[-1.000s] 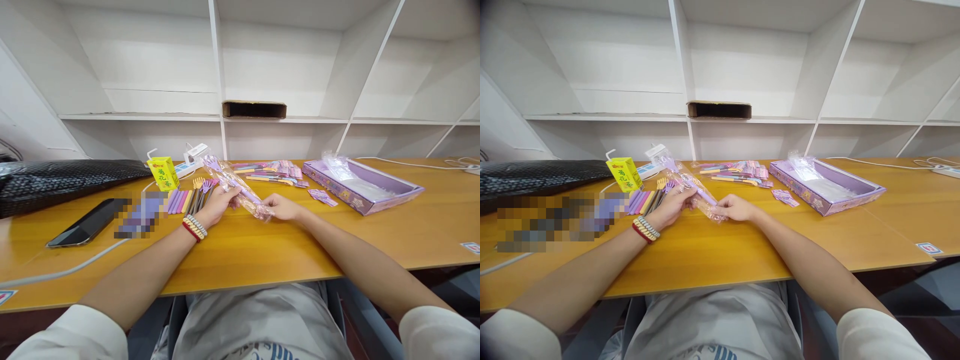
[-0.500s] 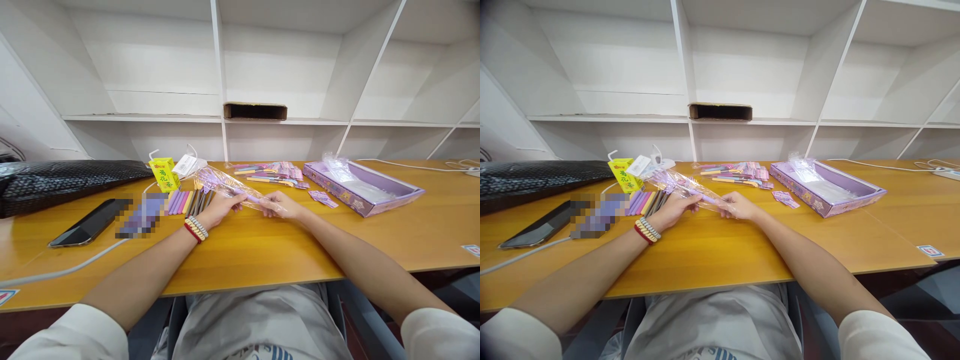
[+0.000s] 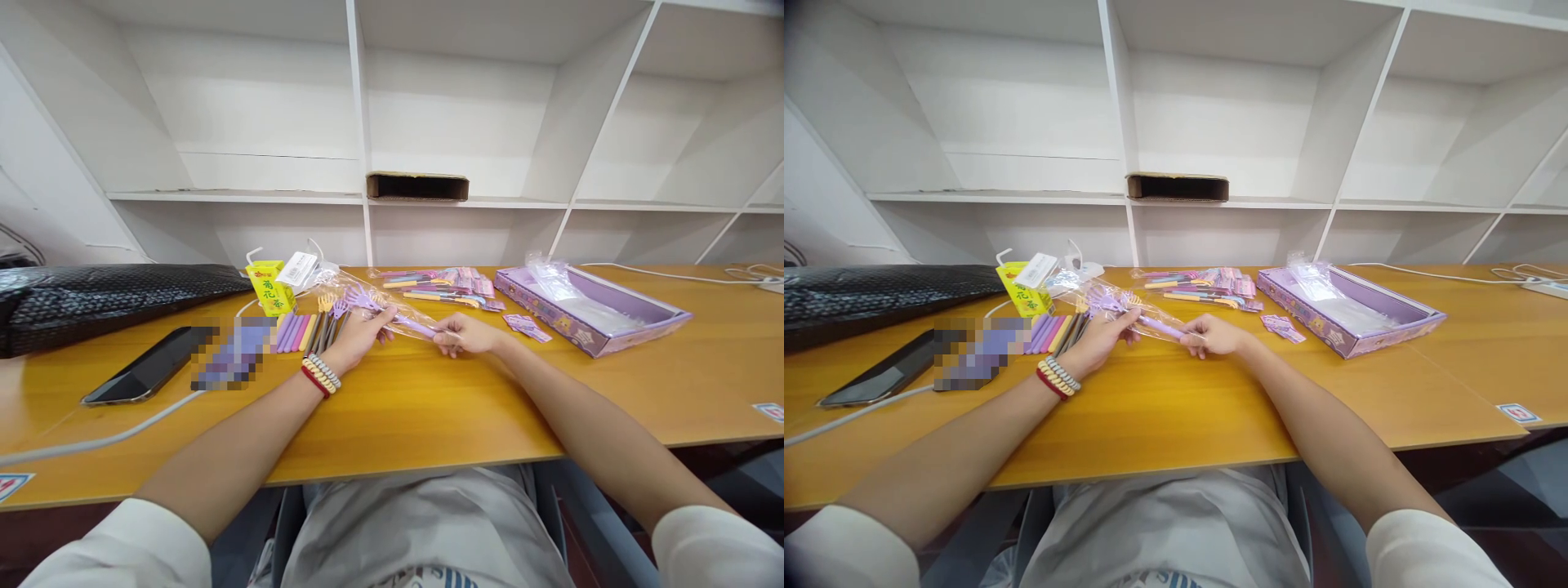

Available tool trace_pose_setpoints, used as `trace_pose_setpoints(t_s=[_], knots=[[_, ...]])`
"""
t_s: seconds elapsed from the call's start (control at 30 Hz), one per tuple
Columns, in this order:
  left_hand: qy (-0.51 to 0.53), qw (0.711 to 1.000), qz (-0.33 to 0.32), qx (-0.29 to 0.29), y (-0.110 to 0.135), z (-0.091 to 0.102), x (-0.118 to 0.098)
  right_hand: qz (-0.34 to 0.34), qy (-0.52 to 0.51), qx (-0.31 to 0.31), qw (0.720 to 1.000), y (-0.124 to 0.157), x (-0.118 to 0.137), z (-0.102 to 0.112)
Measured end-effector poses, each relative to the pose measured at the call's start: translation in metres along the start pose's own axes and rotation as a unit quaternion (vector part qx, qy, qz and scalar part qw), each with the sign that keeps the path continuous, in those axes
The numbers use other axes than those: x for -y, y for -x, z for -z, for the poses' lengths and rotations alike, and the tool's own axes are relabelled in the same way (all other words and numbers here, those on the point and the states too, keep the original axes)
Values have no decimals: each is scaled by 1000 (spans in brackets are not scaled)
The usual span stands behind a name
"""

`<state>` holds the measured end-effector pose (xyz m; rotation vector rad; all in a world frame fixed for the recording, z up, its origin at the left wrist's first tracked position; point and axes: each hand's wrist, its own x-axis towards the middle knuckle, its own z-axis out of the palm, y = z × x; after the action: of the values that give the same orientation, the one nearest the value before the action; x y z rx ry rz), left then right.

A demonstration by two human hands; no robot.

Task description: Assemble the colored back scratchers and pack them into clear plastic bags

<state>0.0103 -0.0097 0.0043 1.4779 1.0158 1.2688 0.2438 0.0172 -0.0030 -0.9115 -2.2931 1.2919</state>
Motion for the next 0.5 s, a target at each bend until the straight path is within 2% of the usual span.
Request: trace_pose_setpoints(t_s=[0.1,0.2,0.37,0.5], knots=[[1,1000,-8,-11,-3,2,1,-28,-16,21,999,1,-8,10],[15,1000,-11,-14,-4,5,1,-51,-27,12,998,2,-13,13],[24,999,6,29,0,4,1,-33,-13,-24,999,4,0,1],[23,997,29,71,5,-1,1,-35,4,-14,999,4,13,-8]])
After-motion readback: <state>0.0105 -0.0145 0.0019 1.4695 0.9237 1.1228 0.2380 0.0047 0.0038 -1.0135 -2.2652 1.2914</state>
